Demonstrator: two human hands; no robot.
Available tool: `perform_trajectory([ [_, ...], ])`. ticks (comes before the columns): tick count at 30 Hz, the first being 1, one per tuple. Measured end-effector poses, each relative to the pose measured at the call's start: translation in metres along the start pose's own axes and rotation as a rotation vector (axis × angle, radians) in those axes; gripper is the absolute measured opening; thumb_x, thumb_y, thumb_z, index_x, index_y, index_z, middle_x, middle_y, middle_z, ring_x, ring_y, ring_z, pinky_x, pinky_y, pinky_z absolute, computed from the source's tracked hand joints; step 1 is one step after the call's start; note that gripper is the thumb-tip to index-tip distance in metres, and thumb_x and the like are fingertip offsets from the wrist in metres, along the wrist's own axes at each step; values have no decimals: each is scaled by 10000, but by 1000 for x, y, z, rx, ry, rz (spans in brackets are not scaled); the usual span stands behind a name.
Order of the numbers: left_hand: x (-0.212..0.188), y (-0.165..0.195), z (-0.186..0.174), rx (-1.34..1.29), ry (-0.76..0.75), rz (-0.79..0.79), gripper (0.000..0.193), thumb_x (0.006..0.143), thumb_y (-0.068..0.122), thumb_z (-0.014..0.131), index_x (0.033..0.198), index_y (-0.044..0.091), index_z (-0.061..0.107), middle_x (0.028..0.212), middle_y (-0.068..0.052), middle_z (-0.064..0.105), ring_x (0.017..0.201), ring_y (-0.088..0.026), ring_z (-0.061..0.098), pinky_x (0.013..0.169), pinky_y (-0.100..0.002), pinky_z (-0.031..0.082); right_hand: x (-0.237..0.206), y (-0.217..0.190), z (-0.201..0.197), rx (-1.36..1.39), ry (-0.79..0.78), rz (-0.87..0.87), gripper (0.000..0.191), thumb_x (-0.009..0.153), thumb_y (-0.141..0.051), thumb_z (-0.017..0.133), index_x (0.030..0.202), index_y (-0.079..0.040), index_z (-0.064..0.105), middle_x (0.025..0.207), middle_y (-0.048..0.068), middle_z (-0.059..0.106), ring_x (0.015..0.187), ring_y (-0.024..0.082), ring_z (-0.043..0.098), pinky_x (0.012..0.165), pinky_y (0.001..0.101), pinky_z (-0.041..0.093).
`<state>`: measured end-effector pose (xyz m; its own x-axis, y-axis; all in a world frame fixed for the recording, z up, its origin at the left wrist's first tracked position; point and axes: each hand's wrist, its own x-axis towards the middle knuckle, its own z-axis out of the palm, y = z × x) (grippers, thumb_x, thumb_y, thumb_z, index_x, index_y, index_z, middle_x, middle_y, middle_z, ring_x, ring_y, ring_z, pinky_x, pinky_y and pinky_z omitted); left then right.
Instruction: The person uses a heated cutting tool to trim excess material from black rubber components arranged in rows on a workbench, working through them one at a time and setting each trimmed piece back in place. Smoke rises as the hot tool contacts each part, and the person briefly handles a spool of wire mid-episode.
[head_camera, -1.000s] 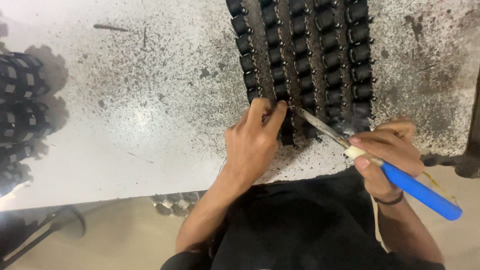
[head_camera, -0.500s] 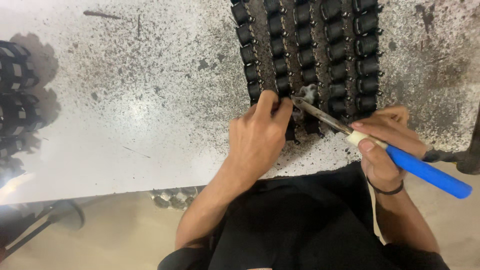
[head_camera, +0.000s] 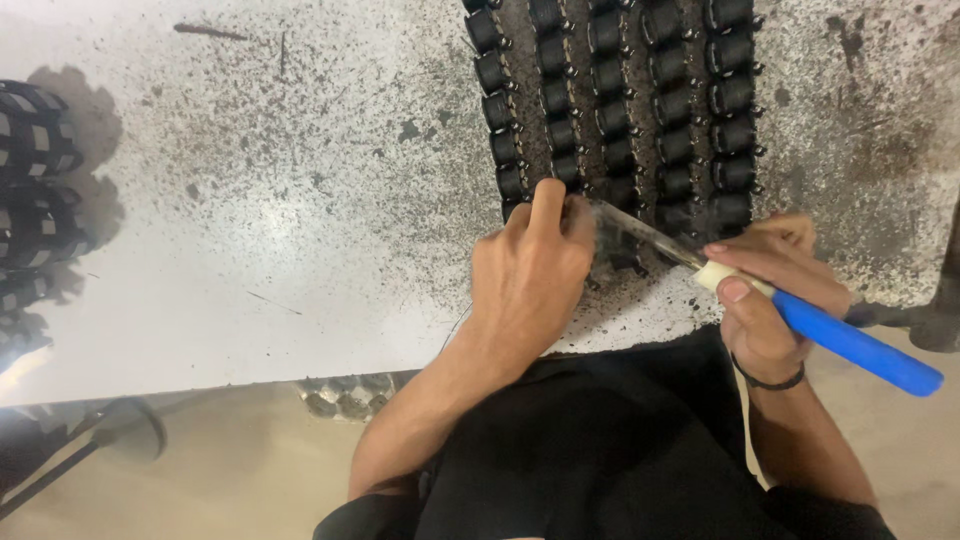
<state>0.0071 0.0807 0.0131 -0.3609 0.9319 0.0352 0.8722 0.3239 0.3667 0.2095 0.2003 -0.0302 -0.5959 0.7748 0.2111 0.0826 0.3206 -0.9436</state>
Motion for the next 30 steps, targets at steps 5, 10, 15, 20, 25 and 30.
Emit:
perform_trajectory([
  [5,3,1,0,-60,14,-16,177,774,-2,689,943,-37,649,959,-126,523,833,-245,657,489,-381,544,2,-1,2,5,40,-38,328,861,-257,674,1024,16,755,879,138,723,883,211,590,886,298,427],
  [10,2,-3,3,-122,38,2,239,777,-11,677,1009,-59,645,996,-130,537,879,-255,672,522,-385,556,1,-2,-1,-22,-21,-37,310,890,-242,688,1014,35,754,884,150,727,860,216,573,864,281,424],
  [15,-2,-6,4,-265,102,-23,168,868,-17,673,1034,-42,663,1019,-113,562,863,-252,682,568,-380,568,3,-9,-1,-36,-29,-9,337,880,-296,698,1023,5,753,885,131,731,876,213,604,872,297,432],
  [20,-6,-11,5,-263,78,-41,242,824,-26,656,1062,0,687,1035,-110,573,824,-254,680,591,-387,574,6,-17,-2,-150,-80,-107,344,908,-316,709,1008,10,753,892,126,737,882,215,615,902,332,418],
  [25,-6,-6,8,-183,50,-52,302,802,-30,675,1104,-36,697,963,-116,554,776,-227,674,468,-368,518,4,-16,-6,-116,-52,-83,377,926,-370,732,1013,-4,759,875,100,738,874,195,627,880,310,421],
  [30,-9,-6,13,-200,172,9,385,770,-33,656,1154,-61,673,976,-90,536,842,-222,672,554,-354,540,1,-4,-4,-91,3,-153,372,952,-387,739,1048,-29,769,911,98,743,885,173,623,931,311,450],
])
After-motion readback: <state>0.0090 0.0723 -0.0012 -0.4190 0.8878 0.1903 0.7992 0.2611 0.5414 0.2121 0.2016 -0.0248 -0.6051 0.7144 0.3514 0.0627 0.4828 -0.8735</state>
